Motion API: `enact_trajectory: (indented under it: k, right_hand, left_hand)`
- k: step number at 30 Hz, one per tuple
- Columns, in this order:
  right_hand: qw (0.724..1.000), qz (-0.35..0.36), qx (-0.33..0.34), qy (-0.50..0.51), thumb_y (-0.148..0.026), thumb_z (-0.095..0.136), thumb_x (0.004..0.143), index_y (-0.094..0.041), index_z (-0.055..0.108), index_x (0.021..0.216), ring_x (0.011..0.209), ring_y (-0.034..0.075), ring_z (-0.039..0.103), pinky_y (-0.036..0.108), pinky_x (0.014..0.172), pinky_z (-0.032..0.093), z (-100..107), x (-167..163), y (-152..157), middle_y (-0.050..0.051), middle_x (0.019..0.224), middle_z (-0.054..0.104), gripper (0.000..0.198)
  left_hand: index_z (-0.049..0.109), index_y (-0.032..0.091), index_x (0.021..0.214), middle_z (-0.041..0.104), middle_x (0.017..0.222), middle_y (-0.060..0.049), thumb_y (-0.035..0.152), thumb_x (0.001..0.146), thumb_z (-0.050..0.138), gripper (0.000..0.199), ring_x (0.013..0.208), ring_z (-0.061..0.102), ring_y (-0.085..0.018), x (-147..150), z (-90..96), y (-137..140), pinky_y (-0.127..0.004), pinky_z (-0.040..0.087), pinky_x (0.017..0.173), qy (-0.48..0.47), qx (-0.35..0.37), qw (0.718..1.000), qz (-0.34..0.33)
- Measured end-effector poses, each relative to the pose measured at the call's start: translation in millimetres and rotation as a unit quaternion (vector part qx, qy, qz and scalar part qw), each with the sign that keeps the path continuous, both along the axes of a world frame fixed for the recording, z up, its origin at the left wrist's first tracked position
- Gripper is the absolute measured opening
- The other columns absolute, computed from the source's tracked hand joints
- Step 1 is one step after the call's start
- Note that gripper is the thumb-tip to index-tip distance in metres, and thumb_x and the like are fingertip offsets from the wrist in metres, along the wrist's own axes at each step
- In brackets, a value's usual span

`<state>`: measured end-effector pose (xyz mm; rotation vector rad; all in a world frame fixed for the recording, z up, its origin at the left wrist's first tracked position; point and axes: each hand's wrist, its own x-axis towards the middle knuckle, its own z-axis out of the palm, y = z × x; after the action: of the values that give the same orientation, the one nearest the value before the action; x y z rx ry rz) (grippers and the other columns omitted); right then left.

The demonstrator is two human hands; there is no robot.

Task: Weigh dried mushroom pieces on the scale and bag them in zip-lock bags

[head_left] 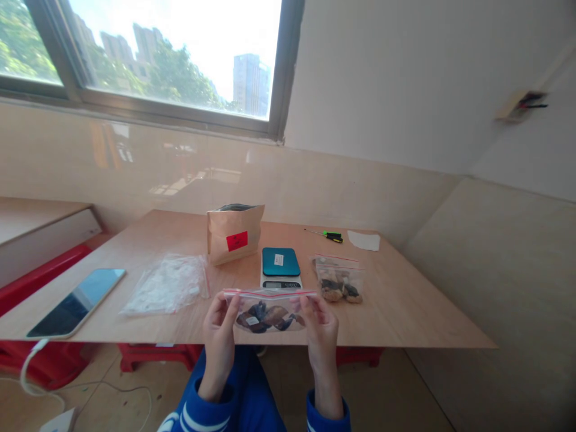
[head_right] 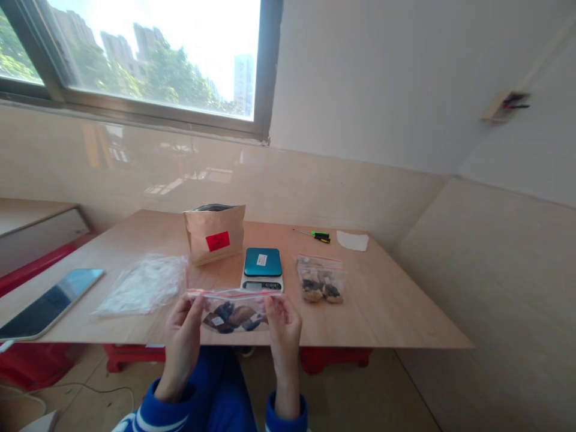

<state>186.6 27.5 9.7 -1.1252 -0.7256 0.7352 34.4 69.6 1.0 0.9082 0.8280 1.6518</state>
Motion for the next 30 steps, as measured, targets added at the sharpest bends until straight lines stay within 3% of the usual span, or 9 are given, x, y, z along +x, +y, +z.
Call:
enact_trajectory:
  k: [5,12,19,22,25,30]
  right_hand:
    - [1.0,0.009,-0.004,-0.014,-0.052,0.07,0.076,-0.016,0.069,0.077,0.062,0.013,0.061,0.019,0.049,0.05,0,1,-1,0.004,0.072,0.068,0.036]
    - [0.998,-0.055,0.003,-0.035,-0.049,0.069,0.077,-0.016,0.068,0.074,0.065,0.014,0.061,0.018,0.046,0.046,1,-3,-1,0.002,0.071,0.067,0.033]
    - [0.987,-0.117,0.043,-0.104,-0.044,0.066,0.082,-0.017,0.067,0.071,0.07,0.013,0.062,0.023,0.068,0.053,3,-10,0,0.0,0.07,0.068,0.029]
    - [0.989,-0.103,0.035,-0.102,-0.045,0.065,0.082,-0.017,0.067,0.071,0.068,0.014,0.064,0.022,0.06,0.053,3,-10,1,0.002,0.069,0.069,0.031]
    - [0.993,-0.069,0.023,-0.088,-0.051,0.064,0.081,-0.016,0.067,0.072,0.067,0.016,0.065,0.02,0.051,0.052,4,-8,1,0.004,0.07,0.07,0.036]
    - [0.991,-0.075,0.036,-0.106,-0.053,0.059,0.084,-0.016,0.067,0.071,0.063,0.015,0.067,0.02,0.05,0.053,6,-6,-2,0.005,0.069,0.071,0.04]
  left_hand:
    - [0.059,0.018,0.076,0.059,0.07,0.003,0.041,0.077,0.07,0.025,0.068,0.055,-0.011,-1,3.8,-1,-0.02,0.045,0.065,0.019,0.004,1.0,0.009]
    - [0.06,0.018,0.075,0.058,0.068,0.003,0.043,0.077,0.07,0.027,0.063,0.053,-0.01,0,8.6,-4,-0.019,0.045,0.062,0.046,0.002,0.999,0.022]
    - [0.06,0.018,0.074,0.056,0.064,0.004,0.046,0.078,0.069,0.029,0.061,0.052,-0.01,3,11.4,-10,-0.018,0.044,0.06,0.073,-0.003,0.995,0.066]
    - [0.059,0.018,0.074,0.055,0.064,0.004,0.044,0.078,0.069,0.028,0.062,0.052,-0.009,0,11.2,-9,-0.017,0.043,0.06,0.067,-0.002,0.995,0.08]
    - [0.057,0.018,0.071,0.055,0.063,0.005,0.042,0.078,0.069,0.028,0.061,0.051,-0.009,-4,9.6,-6,-0.017,0.043,0.059,0.063,0.006,0.997,0.048]
    - [0.057,0.018,0.074,0.054,0.065,0.005,0.041,0.08,0.068,0.026,0.062,0.049,-0.009,-6,5.3,0,-0.017,0.042,0.06,0.053,0.012,0.999,0.005]
